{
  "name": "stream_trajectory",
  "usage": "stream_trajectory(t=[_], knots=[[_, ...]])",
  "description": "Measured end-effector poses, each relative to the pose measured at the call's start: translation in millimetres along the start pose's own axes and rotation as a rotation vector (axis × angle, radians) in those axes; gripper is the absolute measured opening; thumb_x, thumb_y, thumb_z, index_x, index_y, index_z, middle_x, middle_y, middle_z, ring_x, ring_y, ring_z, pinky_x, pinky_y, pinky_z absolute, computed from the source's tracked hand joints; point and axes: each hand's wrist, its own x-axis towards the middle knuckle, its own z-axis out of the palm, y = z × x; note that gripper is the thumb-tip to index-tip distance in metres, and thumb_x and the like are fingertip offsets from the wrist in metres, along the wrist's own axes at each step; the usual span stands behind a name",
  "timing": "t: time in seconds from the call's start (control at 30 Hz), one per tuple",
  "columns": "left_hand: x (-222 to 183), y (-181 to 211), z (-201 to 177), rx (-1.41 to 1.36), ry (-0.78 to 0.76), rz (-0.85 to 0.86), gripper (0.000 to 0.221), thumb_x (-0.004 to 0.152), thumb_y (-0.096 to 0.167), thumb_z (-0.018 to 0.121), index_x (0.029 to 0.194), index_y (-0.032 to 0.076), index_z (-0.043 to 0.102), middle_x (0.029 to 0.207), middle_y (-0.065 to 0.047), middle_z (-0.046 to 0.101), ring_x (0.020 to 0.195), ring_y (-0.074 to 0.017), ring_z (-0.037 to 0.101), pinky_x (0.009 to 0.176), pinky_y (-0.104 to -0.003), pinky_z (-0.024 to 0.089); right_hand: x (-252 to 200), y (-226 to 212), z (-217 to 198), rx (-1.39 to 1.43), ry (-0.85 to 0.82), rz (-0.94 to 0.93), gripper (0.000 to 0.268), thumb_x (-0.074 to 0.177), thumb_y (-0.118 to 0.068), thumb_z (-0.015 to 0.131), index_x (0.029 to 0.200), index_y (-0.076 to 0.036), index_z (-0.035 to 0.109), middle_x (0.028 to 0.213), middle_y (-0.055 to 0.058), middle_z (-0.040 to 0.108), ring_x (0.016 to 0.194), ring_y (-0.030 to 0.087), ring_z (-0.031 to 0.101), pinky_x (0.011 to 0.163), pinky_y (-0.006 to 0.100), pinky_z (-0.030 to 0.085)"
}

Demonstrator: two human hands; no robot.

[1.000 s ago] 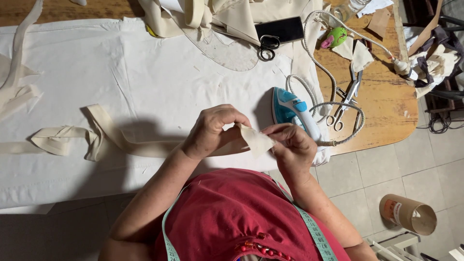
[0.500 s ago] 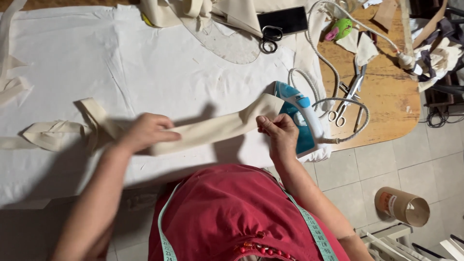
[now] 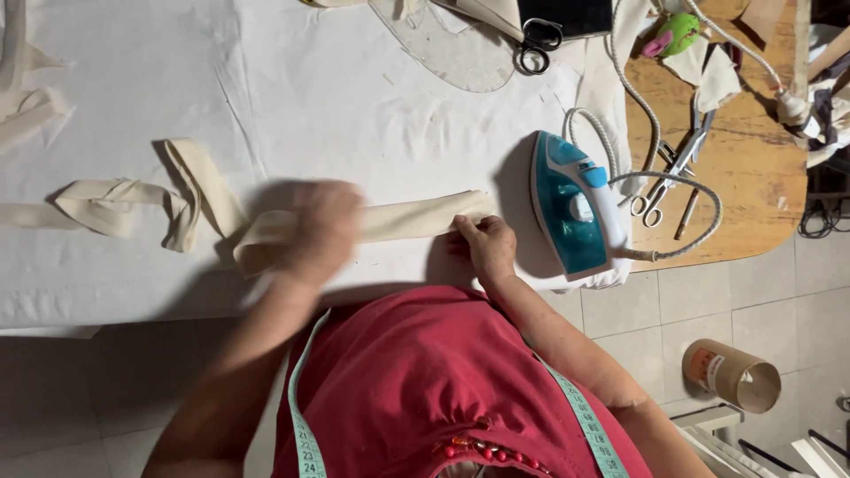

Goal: The person is folding and ironing long strips of light-colored fabric on a work table in a sewing environment.

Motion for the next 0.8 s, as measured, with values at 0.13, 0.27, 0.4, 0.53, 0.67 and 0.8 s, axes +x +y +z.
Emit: stream_trajectory(t=[0.13,0.27,0.4,0.53,0.67,0.8], knots=[[24.0,74.0,7.2,-0.392,0.079,0.242,0.046,0.080,0.025,0.060,0.123,0.011,0.050,0.127,-0.006,0.051,0.124,-0.0227,0.040,0.099,-0.038,0.034,11.6,13.3,-1.6,0.024,0.018,-0.022,0.050,0.070,-0.038,0.077,0.094,0.003,0.062,0.076,0.018,0.063,0.075,0.029,0.064,0.058,0.039,0.053],[26.1,76.6,4.8,-0.345,-0.085,0.251,0.077,0.077,0.060,0.048,0.136,0.012,0.036,0.142,-0.007,0.036,0.133,-0.0213,0.029,0.108,-0.040,0.021,9.6,17.0,-5.2,0.029,-0.018,0.034,0.049,0.067,-0.040,0.080,0.089,0.000,0.064,0.070,0.016,0.063,0.069,0.025,0.064,0.055,0.037,0.053],[29.3,77.7,-2.5,-0.294,-0.148,0.272,0.082,0.078,0.067,0.040,0.139,0.013,0.030,0.144,-0.007,0.032,0.134,-0.0211,0.025,0.109,-0.042,0.019,0.3,13.6,-23.6,0.051,-0.057,0.072,0.036,0.068,-0.035,0.078,0.082,-0.004,0.067,0.073,0.012,0.065,0.074,0.023,0.063,0.061,0.037,0.050],[29.6,81.5,-1.4,-0.288,-0.181,0.269,0.083,0.076,0.069,0.038,0.140,0.017,0.027,0.147,-0.008,0.024,0.136,-0.0243,0.020,0.109,-0.046,0.018,-3.6,8.7,-20.5,0.043,-0.062,0.104,0.030,0.067,-0.036,0.077,0.076,-0.008,0.067,0.069,0.008,0.065,0.071,0.021,0.064,0.060,0.033,0.051],[26.9,84.5,3.3,-0.251,-0.177,0.259,0.091,0.070,0.075,0.037,0.143,0.024,0.021,0.149,0.000,0.020,0.136,-0.0228,0.017,0.109,-0.049,0.014,-9.1,2.6,-21.9,0.106,-0.040,0.107,0.027,0.066,-0.029,0.078,0.072,-0.006,0.067,0.064,0.009,0.064,0.066,0.020,0.063,0.058,0.031,0.050],[25.9,86.4,6.0,-0.211,-0.163,0.258,0.095,0.065,0.079,0.038,0.142,0.025,0.022,0.150,0.000,0.018,0.137,-0.0241,0.015,0.109,-0.051,0.013,-12.3,-0.1,-22.2,0.133,-0.030,0.112,0.023,0.065,-0.024,0.078,0.070,-0.005,0.066,0.063,0.010,0.063,0.065,0.020,0.062,0.058,0.031,0.049]])
